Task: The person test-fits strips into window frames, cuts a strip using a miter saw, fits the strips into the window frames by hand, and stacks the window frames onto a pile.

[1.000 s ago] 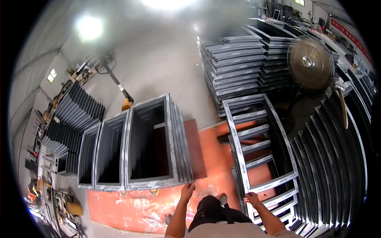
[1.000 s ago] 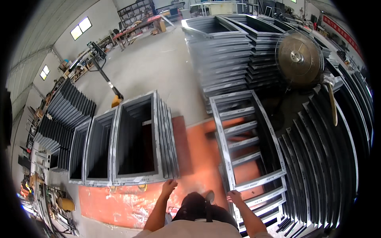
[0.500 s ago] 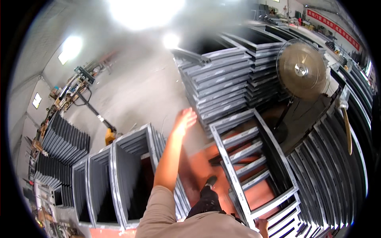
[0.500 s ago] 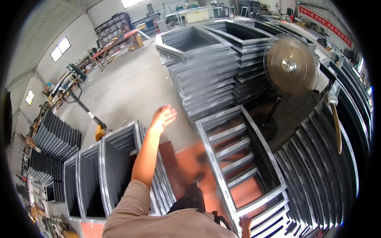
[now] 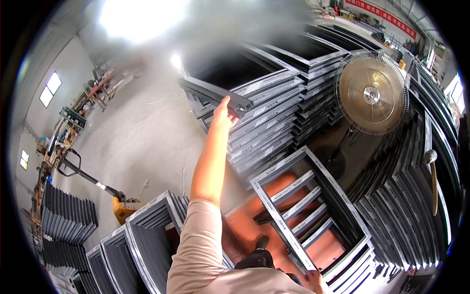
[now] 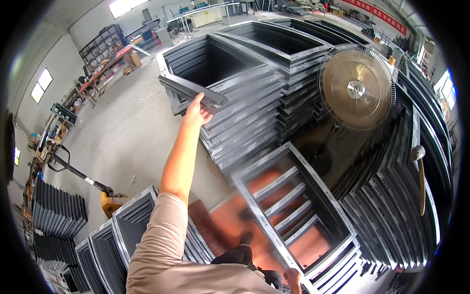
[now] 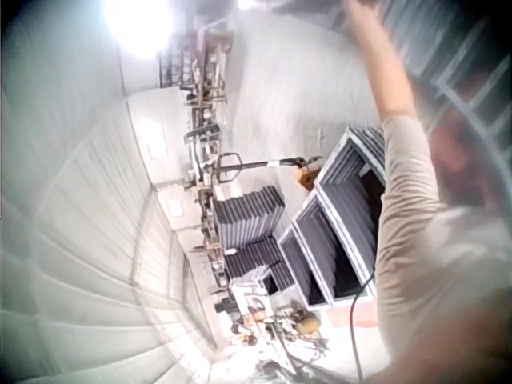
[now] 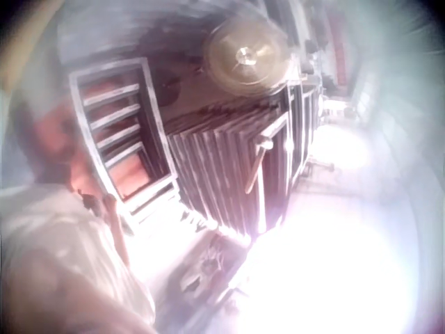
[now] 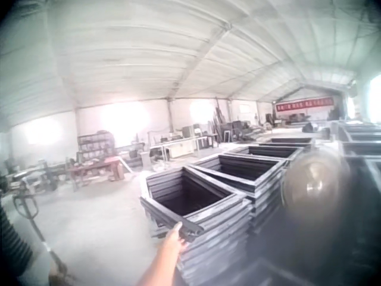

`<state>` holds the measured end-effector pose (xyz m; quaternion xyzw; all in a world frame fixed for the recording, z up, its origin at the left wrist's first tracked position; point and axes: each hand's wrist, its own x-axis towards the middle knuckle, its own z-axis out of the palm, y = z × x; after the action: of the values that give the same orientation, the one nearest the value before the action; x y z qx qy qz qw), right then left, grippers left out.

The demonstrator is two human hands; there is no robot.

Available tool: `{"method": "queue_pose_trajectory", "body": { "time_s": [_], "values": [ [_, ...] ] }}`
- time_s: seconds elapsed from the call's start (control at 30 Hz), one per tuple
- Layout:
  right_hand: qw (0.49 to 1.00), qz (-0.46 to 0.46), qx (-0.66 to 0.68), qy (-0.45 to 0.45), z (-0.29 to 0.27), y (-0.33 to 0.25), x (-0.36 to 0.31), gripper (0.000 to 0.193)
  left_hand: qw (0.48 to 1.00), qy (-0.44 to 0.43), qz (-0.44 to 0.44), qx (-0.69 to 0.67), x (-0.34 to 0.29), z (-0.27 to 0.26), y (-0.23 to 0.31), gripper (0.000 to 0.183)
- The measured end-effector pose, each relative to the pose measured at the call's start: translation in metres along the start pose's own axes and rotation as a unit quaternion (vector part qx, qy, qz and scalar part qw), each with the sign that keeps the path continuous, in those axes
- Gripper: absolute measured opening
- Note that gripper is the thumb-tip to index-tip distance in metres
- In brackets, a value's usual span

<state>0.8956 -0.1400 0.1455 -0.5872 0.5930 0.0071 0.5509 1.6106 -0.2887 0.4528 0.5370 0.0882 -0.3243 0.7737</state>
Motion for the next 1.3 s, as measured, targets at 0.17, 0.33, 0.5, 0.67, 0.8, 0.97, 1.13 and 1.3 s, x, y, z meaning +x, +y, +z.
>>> {"method": "queue_pose_trajectory", "body": {
  "time_s": [0.17,0.33,0.5,0.67,0.8,0.97,1.13,1.3],
  "values": [
    [0.983,-0.031,-0.156,0.092,0.032,0.265,0.07,0.022,0.995,-0.096,0.001,-0.018,0.022,-0.025,0.001,0.045],
    [0.996,0.072,-0.001,0.047,0.048,0.155,0.042,0.023,0.987,-0.112,0.032,-0.11,0.004,-0.057,-0.002,0.031],
    [0.996,0.079,0.042,-0.004,0.031,0.073,0.033,0.024,0.995,-0.089,0.036,-0.002,0.008,-0.048,-0.001,0.036],
    [0.996,0.071,0.04,0.029,0.018,0.042,0.036,0.023,0.996,-0.087,-0.014,-0.013,-0.005,-0.027,0.002,0.033],
    [0.995,0.07,0.06,0.046,0.015,0.058,0.041,0.023,0.993,-0.114,-0.027,-0.007,-0.01,-0.027,0.002,0.036],
    [0.996,-0.072,-0.05,-0.012,0.011,0.061,0.031,0.021,0.984,-0.169,-0.045,-0.016,-0.026,-0.024,0.008,0.032],
    [0.997,-0.029,-0.057,-0.045,0.019,0.038,0.028,0.02,0.98,-0.181,-0.076,-0.03,-0.036,-0.021,0.013,0.03],
    [0.996,0.083,0.036,0.012,0.022,0.013,0.024,0.026,0.973,-0.18,-0.125,-0.078,-0.036,-0.015,0.013,0.029]
  ]
}}
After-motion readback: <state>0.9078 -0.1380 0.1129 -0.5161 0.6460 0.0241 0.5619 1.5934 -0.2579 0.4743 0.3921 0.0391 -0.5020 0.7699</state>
